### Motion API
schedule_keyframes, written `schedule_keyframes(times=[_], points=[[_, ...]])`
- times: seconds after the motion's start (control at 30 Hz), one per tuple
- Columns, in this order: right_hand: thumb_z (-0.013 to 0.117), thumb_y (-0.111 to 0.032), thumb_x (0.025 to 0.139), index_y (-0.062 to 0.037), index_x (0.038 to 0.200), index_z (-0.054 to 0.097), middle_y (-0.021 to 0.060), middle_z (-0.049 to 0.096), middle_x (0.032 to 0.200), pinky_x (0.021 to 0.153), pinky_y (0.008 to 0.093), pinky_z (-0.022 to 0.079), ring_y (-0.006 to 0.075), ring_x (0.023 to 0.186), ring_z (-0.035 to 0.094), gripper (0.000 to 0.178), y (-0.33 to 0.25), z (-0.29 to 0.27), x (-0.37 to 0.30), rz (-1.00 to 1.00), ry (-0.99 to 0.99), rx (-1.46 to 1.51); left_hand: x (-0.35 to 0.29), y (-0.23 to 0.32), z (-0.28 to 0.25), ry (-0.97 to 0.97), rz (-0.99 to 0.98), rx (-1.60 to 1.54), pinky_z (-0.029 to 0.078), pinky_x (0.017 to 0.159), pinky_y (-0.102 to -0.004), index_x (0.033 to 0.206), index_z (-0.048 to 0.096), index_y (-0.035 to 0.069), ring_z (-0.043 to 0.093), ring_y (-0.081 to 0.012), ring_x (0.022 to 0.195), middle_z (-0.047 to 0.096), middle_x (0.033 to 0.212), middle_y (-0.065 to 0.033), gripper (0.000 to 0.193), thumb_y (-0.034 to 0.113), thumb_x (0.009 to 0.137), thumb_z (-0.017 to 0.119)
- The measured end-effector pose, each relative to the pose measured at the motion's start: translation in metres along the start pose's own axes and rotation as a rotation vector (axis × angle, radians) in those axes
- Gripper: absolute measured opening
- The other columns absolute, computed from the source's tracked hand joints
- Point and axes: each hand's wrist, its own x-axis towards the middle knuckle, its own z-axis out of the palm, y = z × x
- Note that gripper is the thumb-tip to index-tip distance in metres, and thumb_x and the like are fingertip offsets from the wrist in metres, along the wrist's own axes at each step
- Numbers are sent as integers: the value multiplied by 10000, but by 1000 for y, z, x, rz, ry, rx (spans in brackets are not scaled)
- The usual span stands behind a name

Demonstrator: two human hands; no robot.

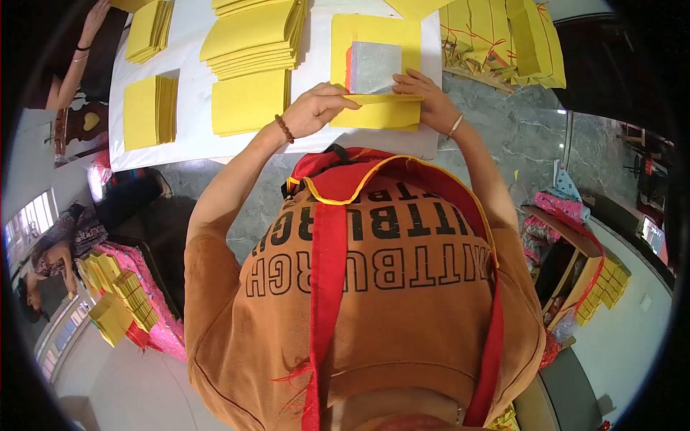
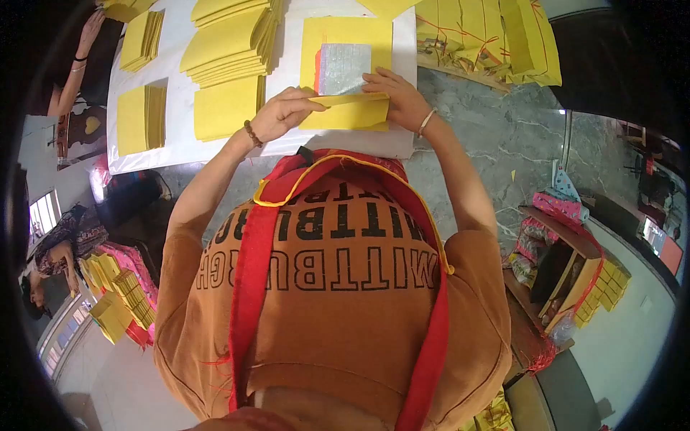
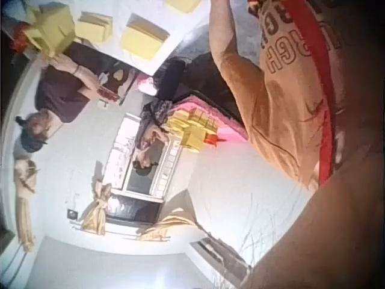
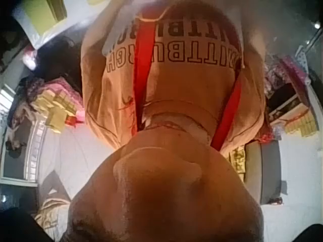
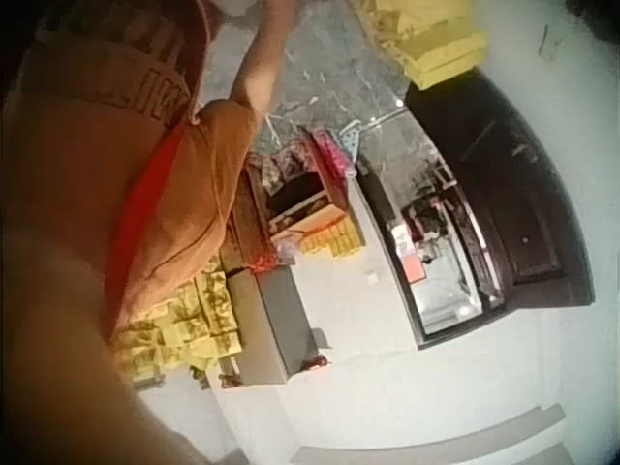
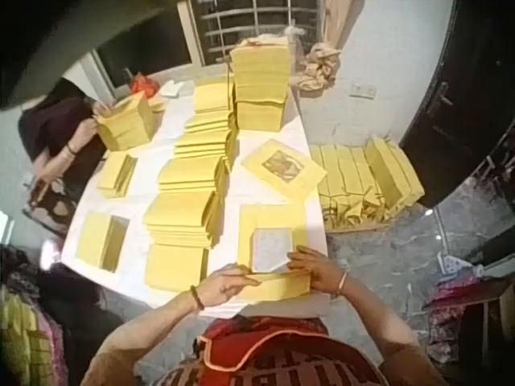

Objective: Folding yellow paper sheets and stacking them neatly on a table.

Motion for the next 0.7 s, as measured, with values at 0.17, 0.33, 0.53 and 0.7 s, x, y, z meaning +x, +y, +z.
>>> schedule_keyframes(times=[0.17, 0.33, 0.53, 0.7], points=[[599, -142, 817, -98, 1078, 598, 42, 529, 1223, 1027, 366, 305, 280, 1251, 354, 265, 1, 11, 3, 48, 256, 171, 8, 7, -7, -25, -5, -4, 433, 831, -358, 1060, 614, 82, 527, -282, 956, 590, 965, -125, 247, 128, 819, 581], [562, -85, 834, -53, 1050, 599, 57, 527, 1221, 1038, 367, 273, 277, 1258, 345, 221, -8, 10, 6, 167, 263, 299, 7, 16, -4, 44, 73, 272, 443, 827, -369, 1151, 562, 112, 530, -293, 980, 565, 1042, -134, 356, 127, 797, 594], [577, -173, 842, -75, 1130, 560, 64, 537, 1196, 1017, 354, 309, 274, 1253, 354, 305, 2, 15, 5, 130, 281, 331, 3, 10, 2, -14, 188, 464, 441, 815, -369, 1173, 543, 123, 512, -285, 981, 513, 1154, -108, 439, 179, 747, 634], [552, -160, 854, -67, 1120, 561, 64, 535, 1203, 1022, 359, 300, 282, 1246, 358, 283, 0, 14, 6, 135, 289, 342, 2, 20, -1, -57, 163, 587, 428, 818, -356, 1171, 543, 119, 476, -240, 1001, 505, 1168, -75, 519, 250, 689, 683]])
